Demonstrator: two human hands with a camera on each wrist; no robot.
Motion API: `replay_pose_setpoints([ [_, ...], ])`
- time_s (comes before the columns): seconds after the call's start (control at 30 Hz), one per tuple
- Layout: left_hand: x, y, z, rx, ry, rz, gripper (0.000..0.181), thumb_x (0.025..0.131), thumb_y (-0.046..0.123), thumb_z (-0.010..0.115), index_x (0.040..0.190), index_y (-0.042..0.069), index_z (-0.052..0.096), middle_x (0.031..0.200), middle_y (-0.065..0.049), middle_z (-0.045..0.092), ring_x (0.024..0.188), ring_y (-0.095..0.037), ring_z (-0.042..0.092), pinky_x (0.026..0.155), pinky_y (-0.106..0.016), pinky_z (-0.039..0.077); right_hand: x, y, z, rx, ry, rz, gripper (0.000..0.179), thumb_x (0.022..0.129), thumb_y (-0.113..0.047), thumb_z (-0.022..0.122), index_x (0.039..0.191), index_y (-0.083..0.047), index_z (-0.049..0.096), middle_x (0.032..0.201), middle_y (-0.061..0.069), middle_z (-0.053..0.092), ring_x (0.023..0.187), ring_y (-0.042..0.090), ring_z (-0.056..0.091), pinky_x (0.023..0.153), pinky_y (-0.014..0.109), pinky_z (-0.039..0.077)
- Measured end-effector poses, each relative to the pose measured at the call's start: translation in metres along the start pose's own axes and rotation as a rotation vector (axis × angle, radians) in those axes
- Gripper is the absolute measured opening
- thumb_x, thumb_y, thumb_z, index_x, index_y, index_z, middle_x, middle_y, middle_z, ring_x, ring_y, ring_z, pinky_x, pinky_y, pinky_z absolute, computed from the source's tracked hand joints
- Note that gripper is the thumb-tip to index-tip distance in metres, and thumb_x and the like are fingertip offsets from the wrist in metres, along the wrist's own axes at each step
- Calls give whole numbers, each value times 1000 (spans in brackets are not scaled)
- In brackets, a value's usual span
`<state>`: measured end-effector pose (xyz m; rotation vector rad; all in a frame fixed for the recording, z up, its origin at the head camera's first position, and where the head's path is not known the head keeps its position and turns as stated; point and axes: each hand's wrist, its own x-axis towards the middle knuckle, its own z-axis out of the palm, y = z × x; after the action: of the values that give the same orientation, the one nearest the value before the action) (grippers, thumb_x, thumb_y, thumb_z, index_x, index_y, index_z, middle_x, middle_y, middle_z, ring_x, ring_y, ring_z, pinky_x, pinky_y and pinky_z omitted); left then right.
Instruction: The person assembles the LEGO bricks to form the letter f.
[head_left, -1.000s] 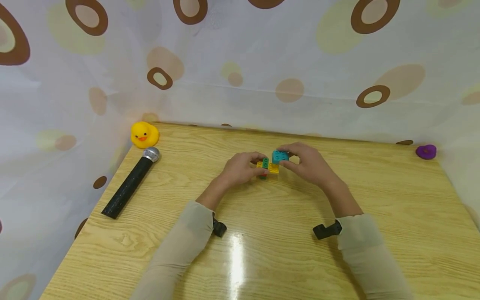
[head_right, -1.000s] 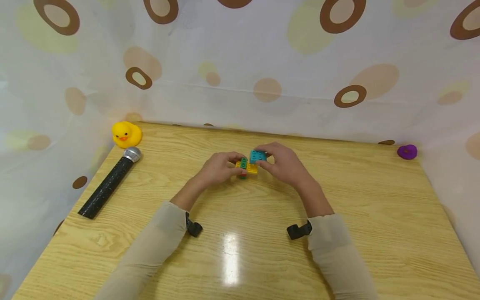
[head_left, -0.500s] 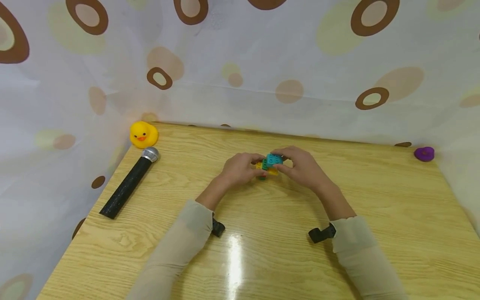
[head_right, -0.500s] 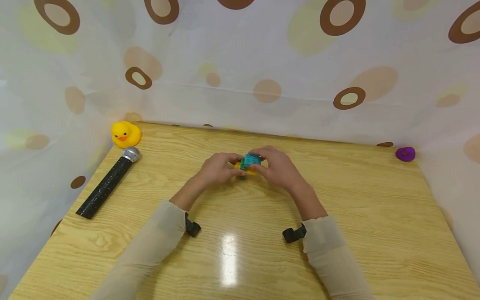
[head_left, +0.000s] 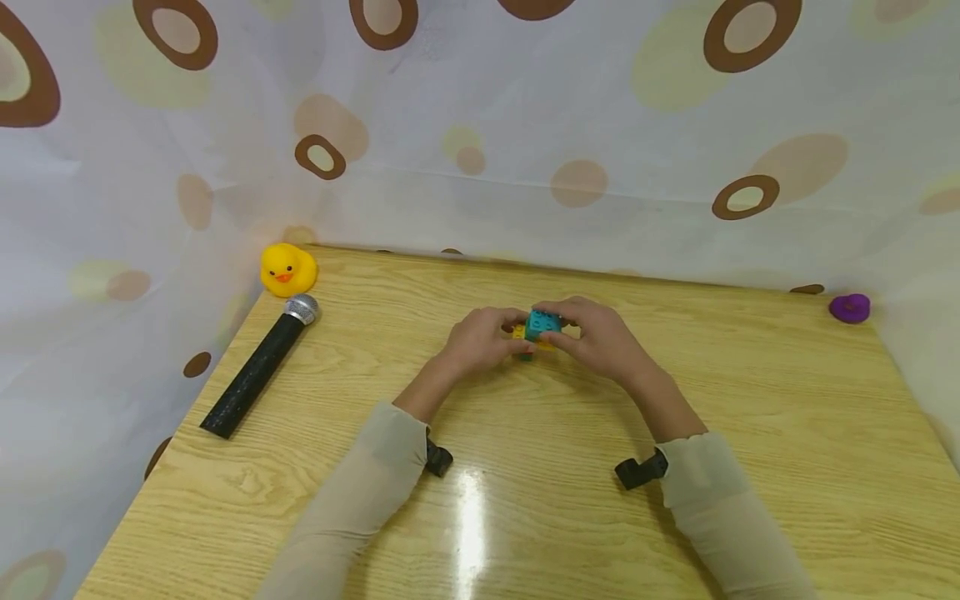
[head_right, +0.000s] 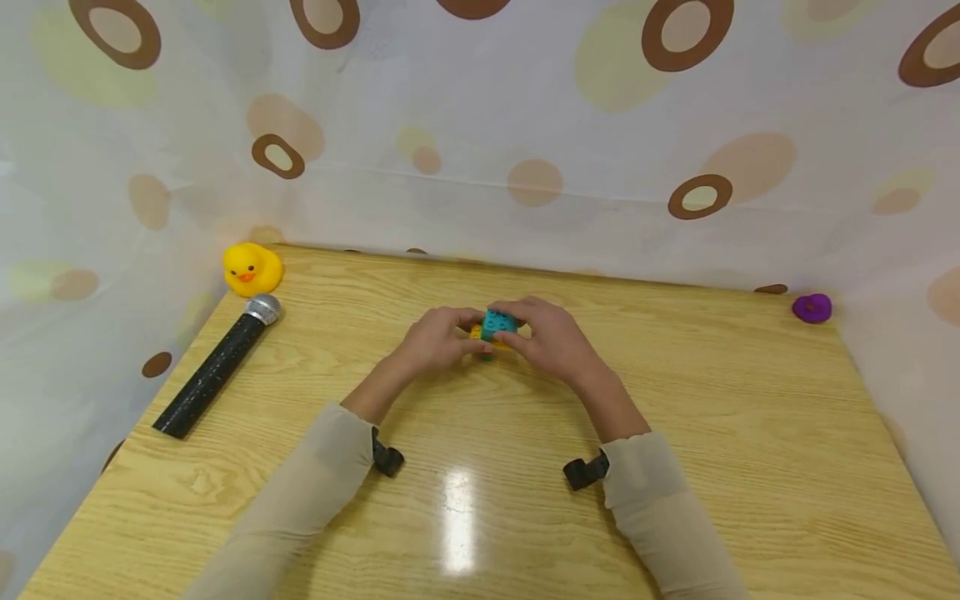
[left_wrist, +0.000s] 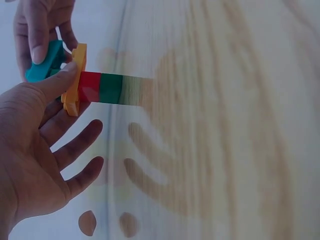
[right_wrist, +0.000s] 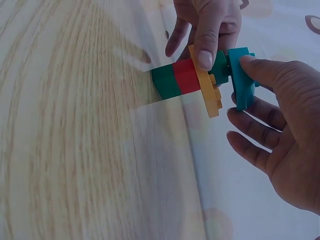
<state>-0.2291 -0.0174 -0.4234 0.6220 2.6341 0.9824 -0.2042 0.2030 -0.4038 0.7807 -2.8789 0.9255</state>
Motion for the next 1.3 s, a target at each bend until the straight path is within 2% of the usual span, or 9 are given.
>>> replay_pose_setpoints([
  [0.17, 0, 0, 1, -5, 0, -6, 54, 94, 44, 72, 143, 24, 60, 128, 0, 71, 122, -22, 63, 96, -44, 55, 1, 0, 0, -8, -4, 1, 47, 98, -30, 68, 143, -17, 61, 128, 14, 67, 113, 30, 65, 86, 49, 54],
  [0.53, 1, 1, 1, 1, 2, -12, 55, 93, 45, 72, 143, 26, 60, 128, 1, 70, 120, -21, 64, 94, -43, 55, 1, -2, 0, 10, -2, 26, 47, 98, -27, 70, 143, -17, 61, 127, 15, 67, 111, 31, 65, 85, 48, 55],
  [0.8, 0, 0, 0, -19, -8, -12, 54, 94, 44, 72, 143, 26, 60, 131, 2, 70, 122, -21, 63, 96, -44, 54, 4, -3, -5, 13, -55, 43, 47, 98, -26, 69, 144, -18, 60, 130, 16, 65, 112, 32, 65, 86, 48, 56],
  [1.3, 1, 2, 0, -39, -19, -43, 54, 94, 43, 72, 143, 25, 60, 129, 2, 70, 122, -22, 64, 94, -44, 55, 7, -6, -10, -29, -94, 54, 47, 97, -29, 70, 143, -18, 61, 127, 14, 66, 107, 31, 65, 86, 47, 55],
])
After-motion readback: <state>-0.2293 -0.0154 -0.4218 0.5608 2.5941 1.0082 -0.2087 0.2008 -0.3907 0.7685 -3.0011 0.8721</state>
